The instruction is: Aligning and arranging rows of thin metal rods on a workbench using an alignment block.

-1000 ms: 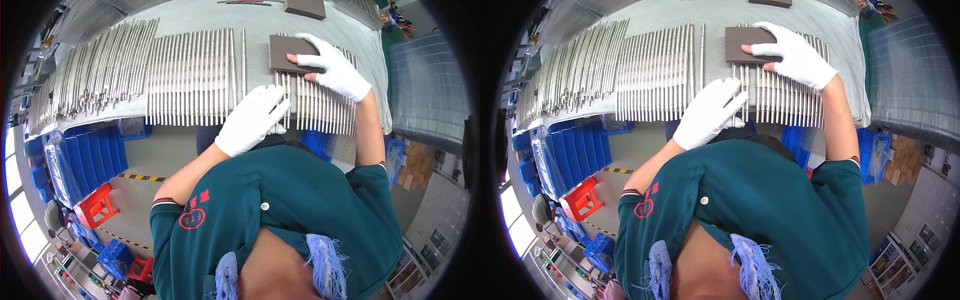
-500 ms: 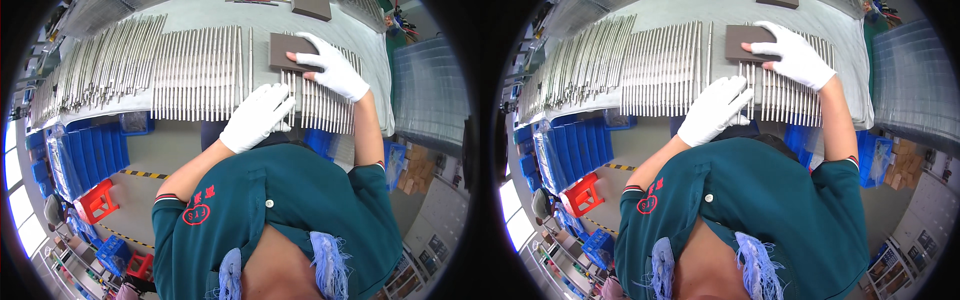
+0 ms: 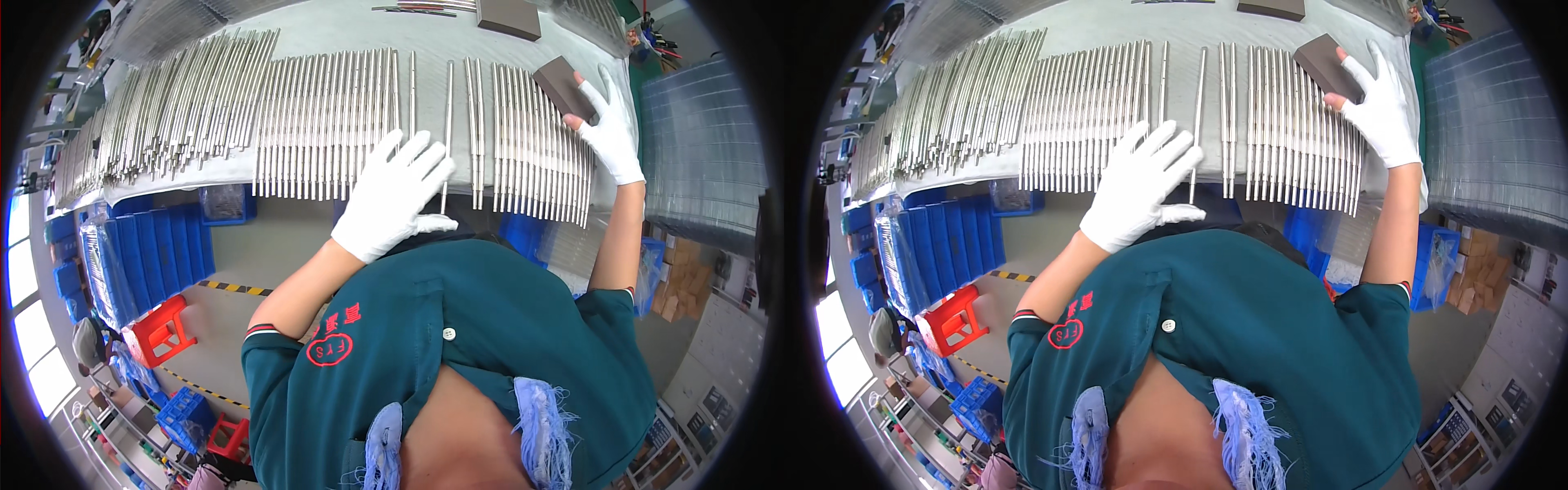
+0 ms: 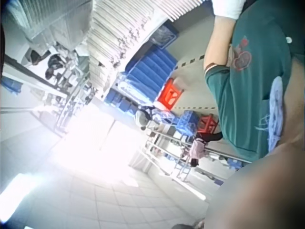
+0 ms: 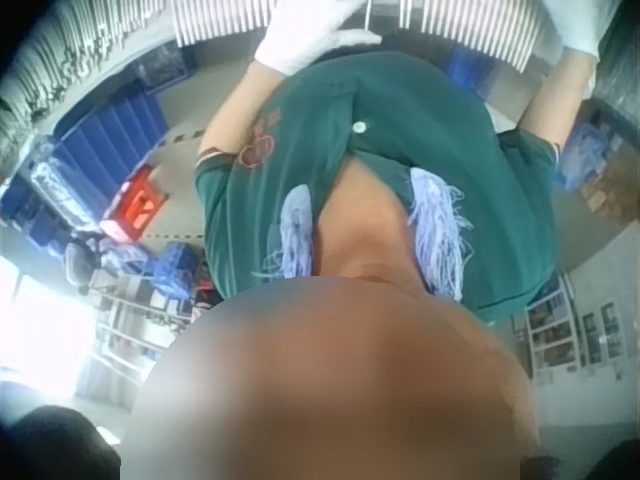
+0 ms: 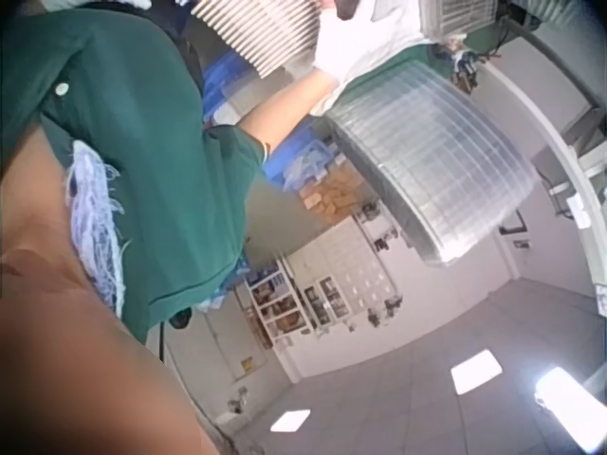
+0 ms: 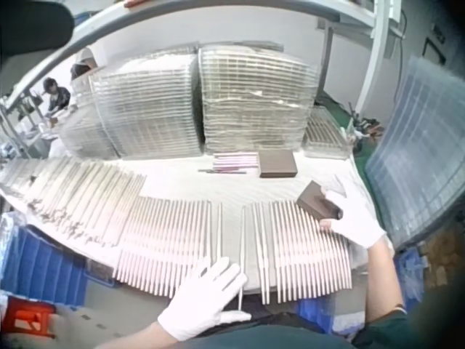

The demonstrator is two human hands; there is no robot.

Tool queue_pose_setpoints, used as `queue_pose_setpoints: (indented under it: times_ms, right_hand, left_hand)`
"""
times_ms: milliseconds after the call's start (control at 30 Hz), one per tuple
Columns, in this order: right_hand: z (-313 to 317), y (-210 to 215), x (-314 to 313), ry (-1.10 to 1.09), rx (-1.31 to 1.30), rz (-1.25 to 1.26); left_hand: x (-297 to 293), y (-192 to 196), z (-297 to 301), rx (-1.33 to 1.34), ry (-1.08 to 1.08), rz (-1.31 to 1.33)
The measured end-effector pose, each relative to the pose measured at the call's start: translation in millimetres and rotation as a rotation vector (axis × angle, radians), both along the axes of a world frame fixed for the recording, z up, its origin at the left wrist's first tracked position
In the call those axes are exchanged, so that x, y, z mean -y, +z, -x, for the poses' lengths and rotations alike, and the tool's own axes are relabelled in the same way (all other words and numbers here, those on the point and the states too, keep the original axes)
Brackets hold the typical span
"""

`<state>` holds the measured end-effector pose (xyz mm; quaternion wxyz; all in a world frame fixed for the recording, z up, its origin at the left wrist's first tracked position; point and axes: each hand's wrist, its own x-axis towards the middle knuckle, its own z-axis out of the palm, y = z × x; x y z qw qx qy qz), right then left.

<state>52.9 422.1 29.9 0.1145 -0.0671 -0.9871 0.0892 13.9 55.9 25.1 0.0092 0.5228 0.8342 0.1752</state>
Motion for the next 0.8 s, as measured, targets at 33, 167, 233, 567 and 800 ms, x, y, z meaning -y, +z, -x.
queue_pose_setpoints:
  times_ms: [33, 167, 233, 567, 800]
  right_hand:
    - [1.4, 10.4, 3.1, 0.088, -0.04, 0.14]
    - [2.2, 63.6, 68.6, 0.449, -0.015, 0.93]
    - [7.7, 85.9, 111.5, 0.949, 0.025, 1.206]
    - [-12.6, 108.1, 275.9, 1.219, -0.746, 1.908]
    - [-14.1, 105.1, 279.5, 1.242, -0.639, 1.858]
  left_hand:
    - [9.3, 3.3, 1.6, -0.017, 0.032, -0.003]
    - [32.7, 10.3, 3.7, -0.077, 0.143, -0.007]
    - [38.4, 15.0, 3.5, -0.11, 0.131, -0.021]
    - [71.9, 0.6, 11.6, -0.209, 0.261, -0.051]
    - [73.8, 8.4, 8.5, -0.145, 0.34, -0.017]
